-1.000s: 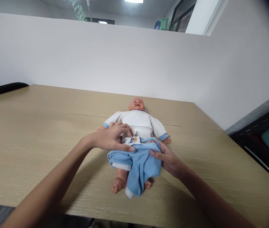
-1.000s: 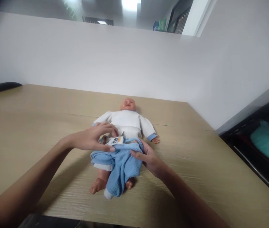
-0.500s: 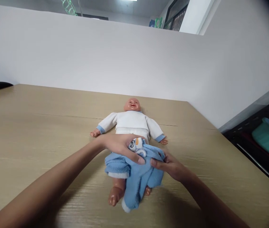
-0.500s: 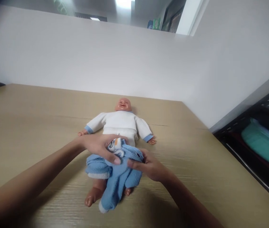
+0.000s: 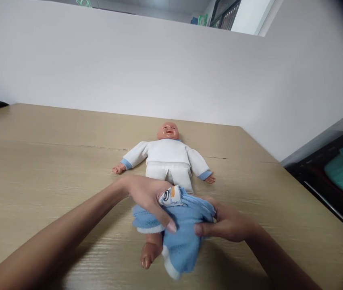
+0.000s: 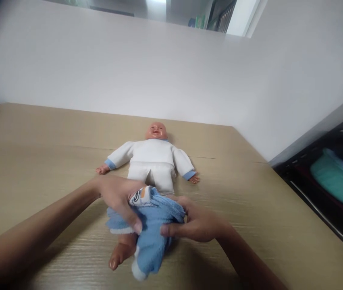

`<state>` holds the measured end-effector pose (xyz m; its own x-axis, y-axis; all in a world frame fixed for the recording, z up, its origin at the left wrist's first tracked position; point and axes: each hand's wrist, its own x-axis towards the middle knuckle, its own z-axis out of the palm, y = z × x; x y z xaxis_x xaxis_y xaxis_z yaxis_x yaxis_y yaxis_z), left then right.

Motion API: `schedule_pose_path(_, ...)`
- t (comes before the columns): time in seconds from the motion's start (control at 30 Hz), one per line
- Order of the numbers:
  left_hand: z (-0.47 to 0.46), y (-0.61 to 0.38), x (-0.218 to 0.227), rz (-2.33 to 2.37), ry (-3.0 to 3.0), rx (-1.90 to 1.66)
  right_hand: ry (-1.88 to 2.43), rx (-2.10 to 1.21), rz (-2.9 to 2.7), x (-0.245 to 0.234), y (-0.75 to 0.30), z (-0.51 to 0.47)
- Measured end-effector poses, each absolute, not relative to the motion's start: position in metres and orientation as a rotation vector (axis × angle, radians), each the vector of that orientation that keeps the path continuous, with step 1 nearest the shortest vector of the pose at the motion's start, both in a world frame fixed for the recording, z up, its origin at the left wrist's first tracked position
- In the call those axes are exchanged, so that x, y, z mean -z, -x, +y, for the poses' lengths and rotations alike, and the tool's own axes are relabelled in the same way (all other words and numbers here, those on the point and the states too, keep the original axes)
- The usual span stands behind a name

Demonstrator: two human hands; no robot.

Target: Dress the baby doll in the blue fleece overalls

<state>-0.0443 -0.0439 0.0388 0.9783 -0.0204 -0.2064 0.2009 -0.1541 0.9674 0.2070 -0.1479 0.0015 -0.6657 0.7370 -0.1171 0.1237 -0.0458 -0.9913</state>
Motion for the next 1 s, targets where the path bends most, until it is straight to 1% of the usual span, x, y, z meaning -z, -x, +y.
schedule_pose_path(0.1,-0.048,0.043,-0.036,0.106,-1.628,0.239,0.969,-1.724,-1.633,0.004,-0.207,-0.146)
schedule_pose_path(0.2,-0.049,0.042,-0.036,0.087,-1.627,0.191,1.054,-1.720,-1.632,0.004,-0.210,-0.147)
schedule_pose_path(0.33,-0.047,0.041,-0.037,0.007,-1.654,0.126,0.904,-1.992,-1.740,-0.006,-0.215,-0.151)
schedule_pose_path(0.4,-0.046,0.042,-0.036,0.014,-1.651,0.113,0.870,-2.050,-1.756,-0.007,-0.217,-0.153)
schedule_pose_path(0.5,-0.045,0.044,-0.032,0.061,-1.597,0.141,0.852,-2.015,-1.667,0.000,-0.218,-0.154)
schedule_pose_path(0.6,-0.045,0.046,-0.027,0.059,-1.497,0.182,0.878,-1.921,-1.399,0.015,-0.216,-0.154)
schedule_pose_path(0.7,-0.045,0.046,-0.025,0.069,-1.491,0.107,0.902,-1.871,-1.253,0.020,-0.213,-0.153)
schedule_pose_path(0.8,-0.044,0.048,-0.024,0.107,-1.553,0.025,0.841,-1.913,-1.388,0.013,-0.211,-0.154)
schedule_pose_path(0.9,-0.042,0.051,-0.021,0.095,-1.625,0.021,0.703,-1.925,-1.556,0.003,-0.209,-0.158)
schedule_pose_path(1.0,-0.043,0.054,-0.017,0.105,-1.678,-0.012,0.832,-1.769,-1.599,0.001,-0.206,-0.166)
